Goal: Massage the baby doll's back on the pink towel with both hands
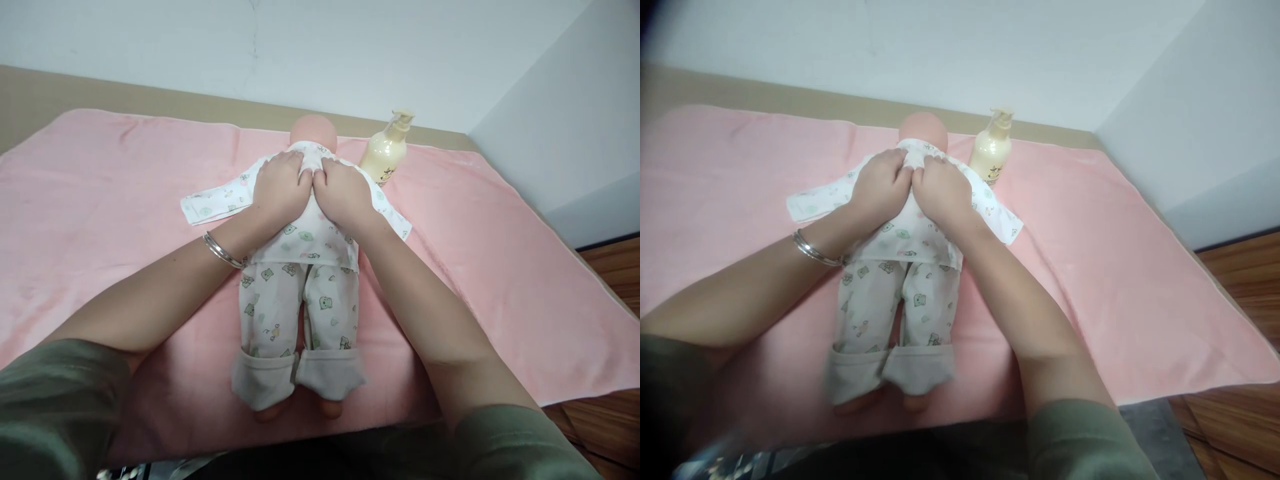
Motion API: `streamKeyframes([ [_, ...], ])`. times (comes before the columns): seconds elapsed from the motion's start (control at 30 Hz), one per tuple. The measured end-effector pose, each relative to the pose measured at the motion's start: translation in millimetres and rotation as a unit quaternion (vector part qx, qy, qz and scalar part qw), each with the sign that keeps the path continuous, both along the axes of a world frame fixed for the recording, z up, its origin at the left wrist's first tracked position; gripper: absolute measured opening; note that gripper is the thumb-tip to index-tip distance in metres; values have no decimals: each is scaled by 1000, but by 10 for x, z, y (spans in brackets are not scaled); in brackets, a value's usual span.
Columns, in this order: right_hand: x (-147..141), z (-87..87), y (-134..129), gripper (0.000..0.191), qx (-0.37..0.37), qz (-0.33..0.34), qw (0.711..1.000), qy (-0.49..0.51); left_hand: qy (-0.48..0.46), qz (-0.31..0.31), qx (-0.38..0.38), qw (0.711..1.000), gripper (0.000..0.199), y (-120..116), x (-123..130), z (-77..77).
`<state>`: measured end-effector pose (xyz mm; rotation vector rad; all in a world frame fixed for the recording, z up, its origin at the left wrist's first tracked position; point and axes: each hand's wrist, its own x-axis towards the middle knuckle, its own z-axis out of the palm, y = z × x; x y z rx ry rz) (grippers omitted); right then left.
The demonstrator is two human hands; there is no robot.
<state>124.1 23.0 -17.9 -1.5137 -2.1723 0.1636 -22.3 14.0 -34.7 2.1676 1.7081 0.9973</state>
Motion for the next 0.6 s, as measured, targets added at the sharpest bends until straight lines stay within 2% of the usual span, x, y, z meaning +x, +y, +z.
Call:
streamKeyframes([
  [0.1,66,-37,125,36,1,19,1000,21,25,31,18,999,46,-149,132,44],
  [0.27,126,-78,209,40,11,36,999,30,38,16,23,999,43,-223,197,83],
  [0.5,-24,3,-41,39,15,-8,1000,-8,-15,2,-10,1000,37,-18,30,109],
  [0.6,-121,-16,-170,34,46,6,999,-15,-37,4,-24,999,35,30,-33,104],
])
